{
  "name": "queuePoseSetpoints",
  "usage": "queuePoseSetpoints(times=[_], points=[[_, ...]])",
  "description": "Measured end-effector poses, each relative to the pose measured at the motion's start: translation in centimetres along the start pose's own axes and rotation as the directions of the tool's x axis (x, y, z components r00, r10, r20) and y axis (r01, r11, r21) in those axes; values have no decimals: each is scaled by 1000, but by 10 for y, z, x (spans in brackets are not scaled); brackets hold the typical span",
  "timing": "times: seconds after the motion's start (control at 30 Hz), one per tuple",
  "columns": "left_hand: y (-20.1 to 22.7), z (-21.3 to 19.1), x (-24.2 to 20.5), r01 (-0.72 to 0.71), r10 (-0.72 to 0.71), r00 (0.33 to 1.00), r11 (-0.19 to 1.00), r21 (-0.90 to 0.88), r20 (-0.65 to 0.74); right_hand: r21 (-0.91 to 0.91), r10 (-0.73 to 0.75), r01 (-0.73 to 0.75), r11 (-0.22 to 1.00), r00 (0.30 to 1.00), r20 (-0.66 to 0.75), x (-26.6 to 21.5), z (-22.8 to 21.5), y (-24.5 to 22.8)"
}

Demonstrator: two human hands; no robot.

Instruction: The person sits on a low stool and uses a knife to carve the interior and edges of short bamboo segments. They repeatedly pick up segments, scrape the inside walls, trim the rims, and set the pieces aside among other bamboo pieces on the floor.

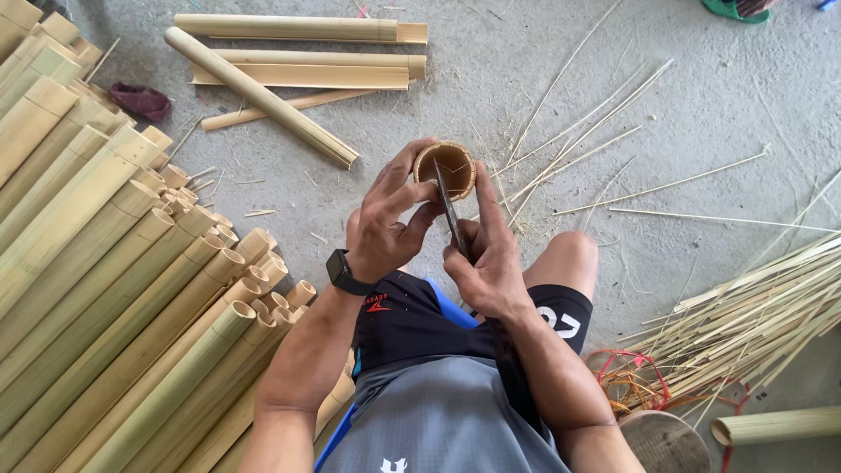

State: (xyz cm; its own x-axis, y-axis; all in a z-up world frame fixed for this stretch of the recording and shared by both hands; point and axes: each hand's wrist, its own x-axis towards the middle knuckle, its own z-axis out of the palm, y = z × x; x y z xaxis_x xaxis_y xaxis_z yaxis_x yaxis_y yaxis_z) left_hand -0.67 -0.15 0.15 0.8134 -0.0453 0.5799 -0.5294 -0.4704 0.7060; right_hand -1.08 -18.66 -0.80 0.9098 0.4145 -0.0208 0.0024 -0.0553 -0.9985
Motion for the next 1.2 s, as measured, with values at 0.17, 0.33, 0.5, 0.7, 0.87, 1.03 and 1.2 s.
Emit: queuePoseSetpoints(times=[0.17, 0.33, 0.5, 0.7, 0.87, 1.03, 1.2], points=[[4, -1, 6, 13, -13, 1000, 999, 31, -3, 30, 6, -7, 1000, 1000, 5, 0, -1, -7], [22, -3, 10, -55, 60, 996, 995, 80, -59, 201, 56, -63, 978, 998, 40, -9, -7, -52], [17, -1, 19, 28, -30, 999, 998, -49, -37, 275, -42, 26, 961, 998, 55, 7, -10, -38], [10, -3, 30, -2, 1, 1000, 998, -58, -19, 309, -62, 55, 949, 998, 12, 13, -8, -19], [6, 2, 7, -45, 42, 997, 998, -39, -68, 253, -8, 0, 967, 1000, 30, 4, -10, -11], [-36, 10, 18, -34, 30, 999, 974, -222, -22, 219, 135, -124, 968, 990, -34, 38, 4, 58], [-47, 2, 16, -12, 21, 999, 972, -233, 36, -100, 61, -73, 992, 991, -119, 41, -2, 94]])
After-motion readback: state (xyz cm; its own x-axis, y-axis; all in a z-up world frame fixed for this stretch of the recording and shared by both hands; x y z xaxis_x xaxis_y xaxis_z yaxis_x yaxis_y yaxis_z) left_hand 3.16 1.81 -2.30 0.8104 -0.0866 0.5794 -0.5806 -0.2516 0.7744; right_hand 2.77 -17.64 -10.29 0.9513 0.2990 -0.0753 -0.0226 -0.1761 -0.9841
